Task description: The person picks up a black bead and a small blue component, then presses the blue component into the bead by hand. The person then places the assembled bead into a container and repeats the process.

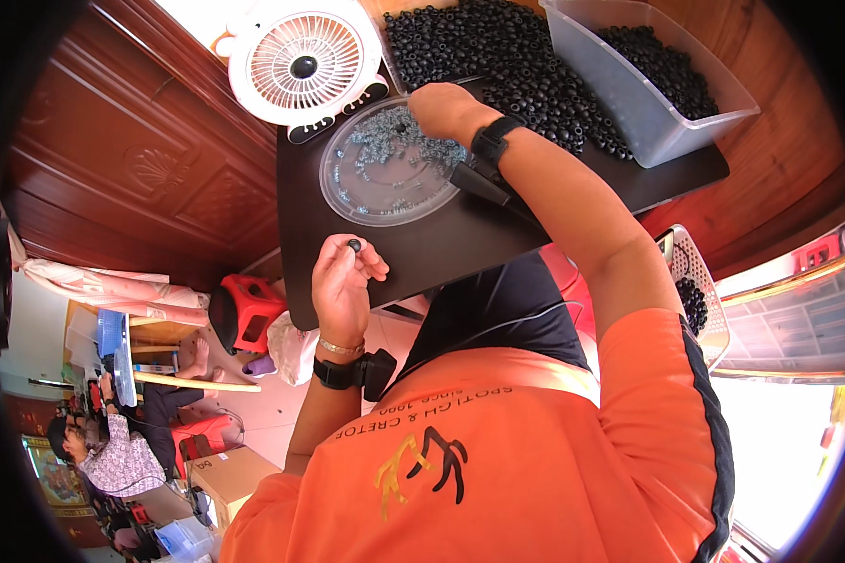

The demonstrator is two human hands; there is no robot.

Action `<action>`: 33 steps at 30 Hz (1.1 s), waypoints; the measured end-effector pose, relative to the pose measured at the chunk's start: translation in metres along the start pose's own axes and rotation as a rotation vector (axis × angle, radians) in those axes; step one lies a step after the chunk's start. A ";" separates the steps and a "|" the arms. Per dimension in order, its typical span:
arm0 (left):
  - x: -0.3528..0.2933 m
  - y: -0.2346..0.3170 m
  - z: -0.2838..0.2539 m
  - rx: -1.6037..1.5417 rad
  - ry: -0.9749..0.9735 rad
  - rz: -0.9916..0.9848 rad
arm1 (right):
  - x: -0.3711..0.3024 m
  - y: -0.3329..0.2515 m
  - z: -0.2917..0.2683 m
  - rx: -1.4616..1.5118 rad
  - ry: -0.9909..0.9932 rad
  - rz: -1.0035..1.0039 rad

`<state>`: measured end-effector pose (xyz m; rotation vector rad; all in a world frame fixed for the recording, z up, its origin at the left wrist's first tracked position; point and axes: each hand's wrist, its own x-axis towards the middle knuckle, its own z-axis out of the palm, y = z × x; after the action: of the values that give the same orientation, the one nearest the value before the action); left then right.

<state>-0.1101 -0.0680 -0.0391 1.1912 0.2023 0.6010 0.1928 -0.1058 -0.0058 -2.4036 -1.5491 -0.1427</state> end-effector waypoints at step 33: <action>0.001 -0.003 0.000 0.011 -0.027 0.005 | -0.002 -0.018 -0.015 -0.134 -0.127 -0.017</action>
<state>-0.1086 -0.0685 -0.0412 1.2105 0.1797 0.5883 0.1767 -0.1052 0.0116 -2.5478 -1.6653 -0.1022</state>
